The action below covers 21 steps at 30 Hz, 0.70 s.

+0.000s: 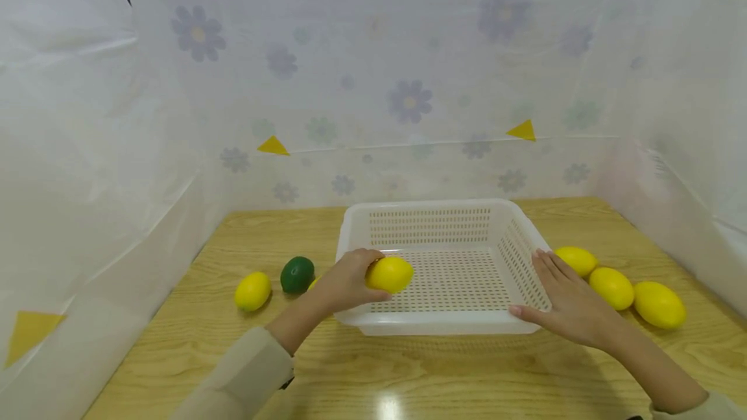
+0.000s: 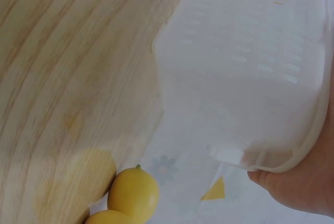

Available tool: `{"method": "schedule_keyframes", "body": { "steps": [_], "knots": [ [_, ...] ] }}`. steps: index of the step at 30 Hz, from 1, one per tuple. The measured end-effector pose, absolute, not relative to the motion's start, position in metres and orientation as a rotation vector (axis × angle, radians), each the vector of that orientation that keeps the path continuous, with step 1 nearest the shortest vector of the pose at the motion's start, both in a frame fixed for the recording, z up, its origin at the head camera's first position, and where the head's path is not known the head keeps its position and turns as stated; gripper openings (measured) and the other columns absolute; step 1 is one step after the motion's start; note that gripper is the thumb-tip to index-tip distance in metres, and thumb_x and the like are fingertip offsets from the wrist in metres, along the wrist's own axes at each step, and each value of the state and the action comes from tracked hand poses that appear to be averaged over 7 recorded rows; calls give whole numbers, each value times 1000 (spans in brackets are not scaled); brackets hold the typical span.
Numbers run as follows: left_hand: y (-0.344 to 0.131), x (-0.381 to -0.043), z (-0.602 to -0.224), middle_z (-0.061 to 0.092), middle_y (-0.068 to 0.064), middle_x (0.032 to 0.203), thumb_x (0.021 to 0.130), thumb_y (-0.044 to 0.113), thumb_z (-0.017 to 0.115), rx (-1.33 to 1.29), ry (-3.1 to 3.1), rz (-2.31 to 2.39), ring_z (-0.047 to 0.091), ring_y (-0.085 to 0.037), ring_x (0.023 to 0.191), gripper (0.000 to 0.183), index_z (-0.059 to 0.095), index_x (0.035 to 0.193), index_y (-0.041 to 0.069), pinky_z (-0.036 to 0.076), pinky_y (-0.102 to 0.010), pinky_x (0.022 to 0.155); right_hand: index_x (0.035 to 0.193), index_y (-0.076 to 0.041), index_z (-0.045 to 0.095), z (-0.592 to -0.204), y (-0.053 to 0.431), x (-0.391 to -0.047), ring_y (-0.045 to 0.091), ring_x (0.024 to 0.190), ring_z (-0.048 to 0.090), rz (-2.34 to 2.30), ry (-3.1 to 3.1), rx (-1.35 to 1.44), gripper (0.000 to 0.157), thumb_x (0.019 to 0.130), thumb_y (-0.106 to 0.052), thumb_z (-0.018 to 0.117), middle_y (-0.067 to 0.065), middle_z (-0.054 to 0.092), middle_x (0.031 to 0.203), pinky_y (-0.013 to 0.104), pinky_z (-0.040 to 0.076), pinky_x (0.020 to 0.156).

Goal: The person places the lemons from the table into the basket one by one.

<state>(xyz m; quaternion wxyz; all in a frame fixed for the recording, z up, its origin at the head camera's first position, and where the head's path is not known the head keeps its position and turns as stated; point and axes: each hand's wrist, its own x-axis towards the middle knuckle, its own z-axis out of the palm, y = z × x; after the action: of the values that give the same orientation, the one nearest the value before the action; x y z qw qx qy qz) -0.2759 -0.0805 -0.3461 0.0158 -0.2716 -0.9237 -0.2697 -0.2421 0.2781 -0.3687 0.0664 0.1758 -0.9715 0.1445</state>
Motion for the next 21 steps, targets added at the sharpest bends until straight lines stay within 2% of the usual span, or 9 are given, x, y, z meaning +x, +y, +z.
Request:
{"method": "schedule_keyframes", "body": {
  "steps": [8, 13, 21],
  "knots": [
    [-74, -281, -353, 61, -11, 116, 76, 24, 77, -901, -2915, -736, 57, -22, 101, 56, 55, 121, -1, 50, -37, 88, 144, 11, 7, -369, 278, -243, 46, 140, 5, 442, -2935, 525, 101, 85, -55, 55, 32, 6, 151, 56, 4, 114],
    [-70, -283, -357, 61, -12, 119, 76, 26, 76, -917, -2957, -615, 57, -23, 106, 60, 53, 124, -3, 47, -36, 94, 144, 11, 8, -369, 278, -243, 46, 140, 5, 442, -2935, 525, 101, 85, -55, 56, 32, 6, 151, 56, 3, 114],
    [-66, -287, -357, 59, -11, 118, 78, 28, 75, -915, -3037, -475, 54, -22, 105, 59, 52, 124, 0, 46, -35, 93, 144, 10, 10, -370, 278, -243, 46, 140, 6, 426, -2931, 517, 100, 85, -55, 56, 31, 8, 151, 59, 9, 112]
  ]
}}
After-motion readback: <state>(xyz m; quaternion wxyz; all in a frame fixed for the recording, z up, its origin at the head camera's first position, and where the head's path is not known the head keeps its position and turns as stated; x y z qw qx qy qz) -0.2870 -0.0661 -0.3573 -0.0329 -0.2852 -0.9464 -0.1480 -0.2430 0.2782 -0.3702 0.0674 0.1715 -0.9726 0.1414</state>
